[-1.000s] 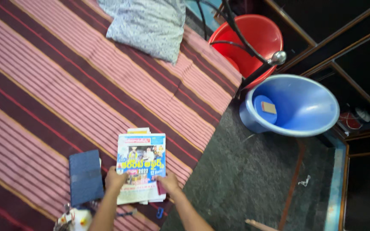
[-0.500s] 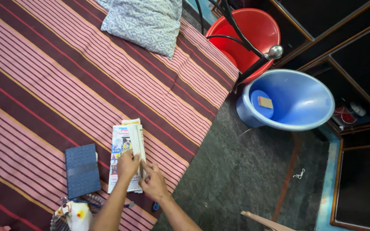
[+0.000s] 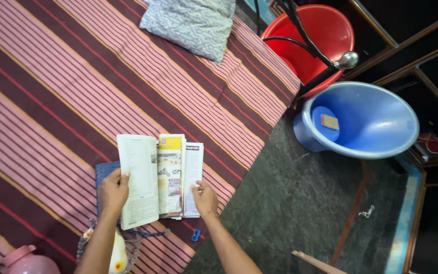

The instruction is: The person cleans a table with a cloth, folds a blue sheet on the table, and organizes various items including books, a bowl, and a bottle.

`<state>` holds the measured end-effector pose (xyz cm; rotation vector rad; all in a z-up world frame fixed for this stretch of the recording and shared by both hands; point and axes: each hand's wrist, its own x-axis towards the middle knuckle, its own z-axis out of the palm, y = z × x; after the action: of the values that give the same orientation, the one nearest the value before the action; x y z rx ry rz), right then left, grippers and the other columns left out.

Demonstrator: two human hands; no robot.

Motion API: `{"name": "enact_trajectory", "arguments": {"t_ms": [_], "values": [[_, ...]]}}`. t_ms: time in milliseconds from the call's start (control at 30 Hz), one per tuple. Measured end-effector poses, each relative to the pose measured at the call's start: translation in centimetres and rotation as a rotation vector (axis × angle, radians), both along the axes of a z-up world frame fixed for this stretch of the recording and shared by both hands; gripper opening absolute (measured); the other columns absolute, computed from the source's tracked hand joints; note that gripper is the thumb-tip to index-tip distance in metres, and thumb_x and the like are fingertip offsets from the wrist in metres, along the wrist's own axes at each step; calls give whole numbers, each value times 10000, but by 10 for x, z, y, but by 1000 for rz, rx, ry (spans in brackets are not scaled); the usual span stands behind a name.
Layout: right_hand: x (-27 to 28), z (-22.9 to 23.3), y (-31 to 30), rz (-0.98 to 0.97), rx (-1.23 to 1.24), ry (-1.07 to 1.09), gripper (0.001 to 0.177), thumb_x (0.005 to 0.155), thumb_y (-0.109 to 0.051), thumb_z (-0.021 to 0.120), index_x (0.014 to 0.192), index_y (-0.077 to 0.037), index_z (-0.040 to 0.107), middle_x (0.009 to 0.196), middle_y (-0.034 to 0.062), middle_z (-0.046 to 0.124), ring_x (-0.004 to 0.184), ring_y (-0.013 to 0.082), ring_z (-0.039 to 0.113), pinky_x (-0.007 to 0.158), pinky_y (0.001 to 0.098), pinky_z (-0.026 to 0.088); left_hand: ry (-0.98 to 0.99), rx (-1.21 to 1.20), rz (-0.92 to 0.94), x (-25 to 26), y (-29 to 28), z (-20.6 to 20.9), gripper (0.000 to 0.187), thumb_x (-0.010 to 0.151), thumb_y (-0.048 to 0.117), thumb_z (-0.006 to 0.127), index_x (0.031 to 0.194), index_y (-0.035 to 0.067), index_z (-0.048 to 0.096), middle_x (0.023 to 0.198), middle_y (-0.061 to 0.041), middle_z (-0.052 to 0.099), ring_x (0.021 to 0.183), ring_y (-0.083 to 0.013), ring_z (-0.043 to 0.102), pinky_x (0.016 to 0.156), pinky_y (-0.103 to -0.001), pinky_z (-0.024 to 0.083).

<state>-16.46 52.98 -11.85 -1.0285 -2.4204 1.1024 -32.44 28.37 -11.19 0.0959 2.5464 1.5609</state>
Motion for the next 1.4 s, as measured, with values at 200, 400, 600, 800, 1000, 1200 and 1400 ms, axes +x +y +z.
{"name": "enact_trajectory", "arguments": {"t_ms": [200, 400, 600, 800, 1000, 1200, 1400], "values": [[-48, 25, -63, -92, 42, -383, 773, 694, -547, 901, 1241, -88, 605, 1095, 133, 686, 1010, 316, 656, 856, 466, 525, 47, -94, 35, -6, -30, 19, 259, 1004, 304, 609, 1132, 117, 736, 937, -181, 748, 861, -402, 712, 731, -500, 536], [-66, -6, -71, -133, 287, -381, 763, 530, -471, 994, 1070, -85, 619, 1094, 119, 602, 1117, 335, 557, 929, 445, 489, 106, -130, 35, -23, -48, 14, 270, 993, 318, 624, 1157, 133, 733, 930, -189, 738, 868, -401, 709, 760, -498, 541], [-62, -16, -70, -64, 138, -353, 669, 621, -396, 955, 1099, -96, 596, 1071, 111, 641, 992, 325, 660, 857, 458, 533, 4, -202, 29, -27, -53, 26, 274, 975, 312, 630, 1189, 172, 728, 943, -180, 745, 881, -408, 708, 751, -525, 538], [-59, -52, -45, 6, -174, -386, 438, 667, -295, 921, 1017, -63, 795, 952, 126, 794, 862, 259, 770, 800, 378, 582, 51, -201, 15, -26, -50, 26, 262, 987, 310, 637, 1179, 159, 731, 956, -179, 747, 909, -412, 704, 771, -519, 537], [-22, -73, 14, 91, -487, -154, 395, 774, -203, 837, 1115, -20, 757, 1026, 98, 798, 906, 194, 747, 853, 329, 579, 45, -170, 24, -31, -55, 12, 254, 994, 293, 626, 1171, 144, 730, 975, -174, 748, 914, -410, 703, 773, -517, 537], [-5, 1, 75, 30, -526, 327, 451, 832, -130, 784, 1244, 6, 660, 1152, 95, 750, 1008, 188, 709, 918, 344, 566, 76, -169, 23, -38, -52, -6, 277, 987, 300, 635, 1165, 107, 721, 999, -181, 750, 931, -405, 704, 787, -510, 539], [-18, 50, 31, 323, -945, 364, 429, 889, -174, 769, 1263, -4, 644, 1132, 75, 730, 993, 184, 688, 917, 350, 556, 89, -125, -19, -36, -36, 0, 251, 1007, 281, 608, 1126, 85, 711, 919, -210, 728, 873, -431, 694, 753, -529, 527]]}}
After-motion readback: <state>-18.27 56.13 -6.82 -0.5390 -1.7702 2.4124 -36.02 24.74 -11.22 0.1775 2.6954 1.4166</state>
